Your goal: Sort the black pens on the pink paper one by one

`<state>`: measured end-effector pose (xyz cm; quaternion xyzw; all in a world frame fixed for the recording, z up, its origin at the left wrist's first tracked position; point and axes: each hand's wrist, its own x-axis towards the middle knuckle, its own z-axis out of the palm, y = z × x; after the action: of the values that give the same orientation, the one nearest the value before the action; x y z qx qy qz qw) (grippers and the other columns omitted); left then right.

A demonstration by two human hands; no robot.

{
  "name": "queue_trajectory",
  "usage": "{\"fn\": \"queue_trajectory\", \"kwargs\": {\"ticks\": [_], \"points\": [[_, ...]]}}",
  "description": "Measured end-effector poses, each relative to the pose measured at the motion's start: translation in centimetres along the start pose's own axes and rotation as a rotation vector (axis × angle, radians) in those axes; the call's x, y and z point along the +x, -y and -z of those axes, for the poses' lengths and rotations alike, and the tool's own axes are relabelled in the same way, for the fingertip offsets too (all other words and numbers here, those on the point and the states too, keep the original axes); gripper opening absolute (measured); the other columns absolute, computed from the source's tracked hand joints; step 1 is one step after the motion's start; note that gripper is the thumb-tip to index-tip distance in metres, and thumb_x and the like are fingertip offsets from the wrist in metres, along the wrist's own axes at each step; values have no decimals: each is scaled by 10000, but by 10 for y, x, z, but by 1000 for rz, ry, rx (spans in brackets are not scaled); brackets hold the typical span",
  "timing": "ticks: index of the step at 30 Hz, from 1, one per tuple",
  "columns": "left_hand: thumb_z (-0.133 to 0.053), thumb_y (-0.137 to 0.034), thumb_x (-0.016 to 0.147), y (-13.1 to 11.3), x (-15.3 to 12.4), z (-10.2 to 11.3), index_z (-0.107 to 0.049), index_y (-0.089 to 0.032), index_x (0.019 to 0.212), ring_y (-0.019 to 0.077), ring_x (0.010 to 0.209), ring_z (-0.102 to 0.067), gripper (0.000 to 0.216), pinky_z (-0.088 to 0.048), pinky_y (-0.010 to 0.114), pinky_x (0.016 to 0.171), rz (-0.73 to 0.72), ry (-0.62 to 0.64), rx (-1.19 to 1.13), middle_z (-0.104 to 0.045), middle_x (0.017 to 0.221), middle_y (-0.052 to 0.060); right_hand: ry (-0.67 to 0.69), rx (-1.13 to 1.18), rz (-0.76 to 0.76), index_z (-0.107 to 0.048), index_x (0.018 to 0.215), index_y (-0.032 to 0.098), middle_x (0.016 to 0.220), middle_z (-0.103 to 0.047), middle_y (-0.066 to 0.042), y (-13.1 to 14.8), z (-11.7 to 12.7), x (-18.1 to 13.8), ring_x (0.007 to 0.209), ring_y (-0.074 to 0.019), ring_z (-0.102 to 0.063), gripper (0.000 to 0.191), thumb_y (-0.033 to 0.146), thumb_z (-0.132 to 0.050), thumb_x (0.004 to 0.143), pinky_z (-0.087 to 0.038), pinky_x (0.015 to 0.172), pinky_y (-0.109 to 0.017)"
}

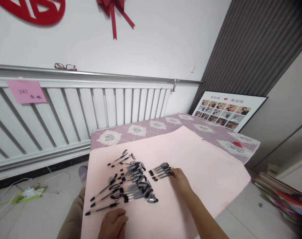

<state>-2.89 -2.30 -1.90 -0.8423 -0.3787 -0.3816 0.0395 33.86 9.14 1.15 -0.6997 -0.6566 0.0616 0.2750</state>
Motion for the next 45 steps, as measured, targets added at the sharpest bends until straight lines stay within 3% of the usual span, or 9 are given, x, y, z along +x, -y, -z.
{"fn": "queue_trajectory", "kwargs": {"ticks": [9, 14, 23, 27, 35, 40, 45], "points": [[-445, -124, 809, -7, -6, -10, -609, -219, 902, 195, 863, -599, 211, -493, 334, 749, 142, -75, -83, -630, 925, 81, -45, 49, -11, -595, 937, 179, 937, -544, -59, 3, -1, -5, 788, -163, -581, 237, 202, -497, 723, -466, 791, -283], [-456, -127, 807, -11, -1, -3, -602, -218, 915, 209, 890, -574, 203, -479, 355, 768, 196, -29, -121, -617, 946, 83, -80, 86, -29, -585, 963, 162, 975, -528, -87, 12, 7, -11, 759, -173, -582, 273, 266, -474, 737, -477, 783, -326], [-427, -57, 807, -24, 14, 20, -576, -201, 933, 206, 876, -562, 243, -449, 391, 793, 257, 127, -202, -616, 915, 68, -69, 188, -1, -572, 972, 197, 906, -618, -64, 74, 17, -56, 761, -189, -590, 281, 368, -456, 782, -499, 686, -320], [-418, -52, 809, -26, 17, 23, -577, -201, 918, 198, 848, -565, 243, -437, 403, 798, 282, 132, -233, -617, 895, 60, -44, 242, -7, -584, 910, 188, 845, -651, -62, 111, 6, -91, 766, -189, -618, 253, 370, -448, 799, -505, 658, -281], [-431, -64, 806, -26, 18, 23, -584, -197, 922, 195, 868, -559, 234, -465, 380, 790, 347, 57, -286, -616, 895, 63, 142, 443, 122, -593, 814, 210, 777, -654, -24, 175, -35, -140, 732, -160, -621, 151, 265, -453, 827, -487, 682, -236], [-427, -93, 805, -12, 18, 27, -570, -192, 980, 199, 936, -555, 247, -485, 356, 810, 433, 25, -248, -601, 969, 80, 188, 443, 122, -592, 776, 213, 768, -651, -20, 183, -45, -147, 732, -165, -618, 155, 261, -453, 827, -485, 677, -246], [-446, -111, 801, 15, 26, 39, -607, -200, 935, 227, 931, -542, 227, -445, 405, 823, 483, 75, -97, -605, 950, 71, 185, 426, 100, -581, 757, 214, 762, -650, -24, 183, -45, -146, 722, -179, -615, 146, 262, -455, 813, -490, 666, -268]]}}
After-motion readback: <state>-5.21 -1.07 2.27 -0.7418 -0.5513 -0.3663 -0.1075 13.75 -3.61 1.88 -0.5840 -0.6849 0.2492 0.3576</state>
